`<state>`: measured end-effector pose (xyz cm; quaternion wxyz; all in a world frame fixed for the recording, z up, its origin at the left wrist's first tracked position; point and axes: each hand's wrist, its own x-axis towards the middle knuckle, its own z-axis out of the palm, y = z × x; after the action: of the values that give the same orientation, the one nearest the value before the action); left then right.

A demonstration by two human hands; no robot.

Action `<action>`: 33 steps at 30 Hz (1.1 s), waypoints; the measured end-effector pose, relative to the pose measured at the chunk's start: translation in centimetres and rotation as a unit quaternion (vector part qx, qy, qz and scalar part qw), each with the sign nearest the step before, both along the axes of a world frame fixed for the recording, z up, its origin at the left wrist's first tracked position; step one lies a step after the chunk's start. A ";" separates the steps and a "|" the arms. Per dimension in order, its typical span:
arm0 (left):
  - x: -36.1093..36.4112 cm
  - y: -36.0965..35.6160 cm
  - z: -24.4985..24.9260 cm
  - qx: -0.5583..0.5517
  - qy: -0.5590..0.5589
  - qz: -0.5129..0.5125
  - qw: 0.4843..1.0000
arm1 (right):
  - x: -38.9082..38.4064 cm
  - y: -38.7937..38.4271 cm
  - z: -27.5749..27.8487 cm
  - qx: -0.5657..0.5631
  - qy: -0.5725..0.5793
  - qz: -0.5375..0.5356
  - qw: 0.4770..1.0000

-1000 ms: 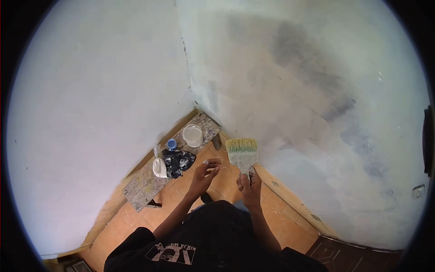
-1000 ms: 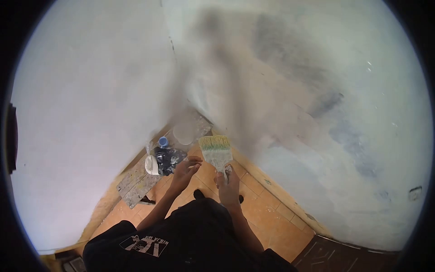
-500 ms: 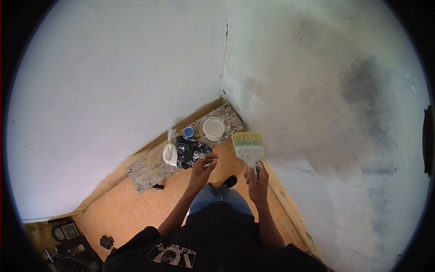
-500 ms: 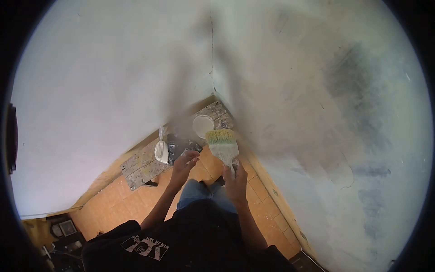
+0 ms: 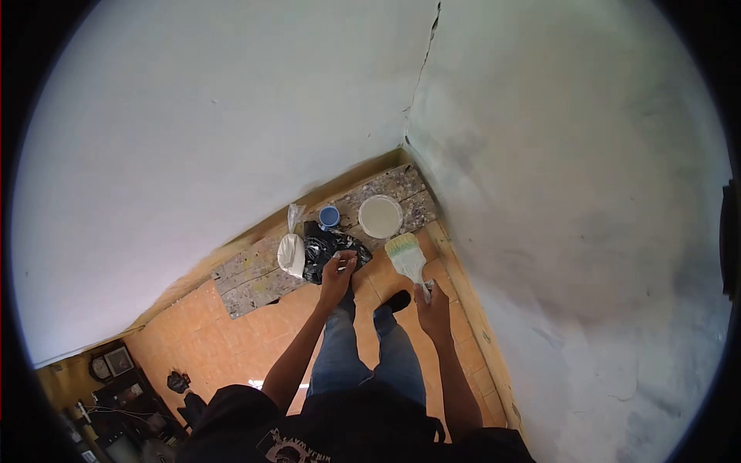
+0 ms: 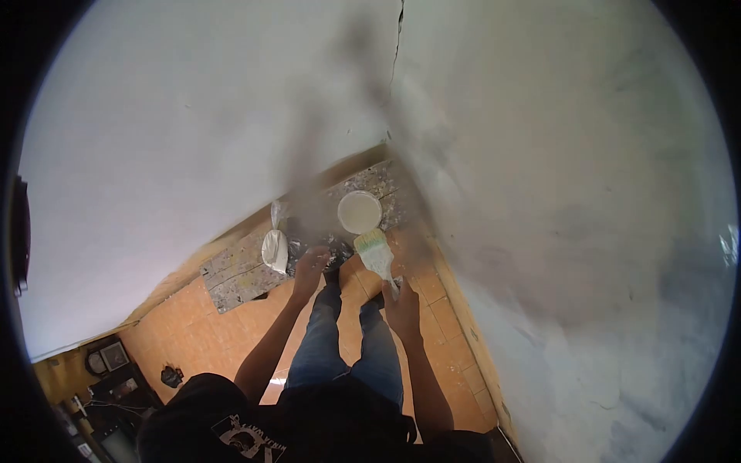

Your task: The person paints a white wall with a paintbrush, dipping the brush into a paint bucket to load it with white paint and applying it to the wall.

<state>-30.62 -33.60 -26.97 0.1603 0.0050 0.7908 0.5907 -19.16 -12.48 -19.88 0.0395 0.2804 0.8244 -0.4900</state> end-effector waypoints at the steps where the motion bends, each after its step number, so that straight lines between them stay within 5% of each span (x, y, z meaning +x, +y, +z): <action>1: -1.0 0.0 -1.7 -0.016 0.010 -0.009 1.000 | -0.9 0.1 -1.6 0.025 -0.017 0.010 0.999; 5: -4.7 -0.5 -11.5 0.012 0.023 -0.016 1.000 | -5.1 0.1 -6.8 0.090 -0.065 0.055 0.992; 9: -7.7 0.6 -18.2 -0.080 0.001 -0.038 0.996 | -9.1 0.3 -12.0 0.144 -0.074 0.053 0.985; 11: -9.7 1.6 -16.0 -0.153 0.031 -0.060 0.986 | -10.9 0.6 -14.8 0.172 -0.076 0.063 0.980; 14: -11.1 3.0 -14.0 -0.031 -0.039 0.004 0.999 | -14.7 1.2 -15.0 0.154 -0.098 0.124 0.975; 33: -14.2 3.7 -15.1 -0.042 -0.088 0.004 0.995 | -22.1 0.8 -21.5 0.255 -0.228 0.237 0.909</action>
<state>-44.78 -29.89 -42.05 0.2265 -0.0570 0.7979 0.5558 -41.30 -11.67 -41.34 0.2687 0.1813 0.9320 -0.1621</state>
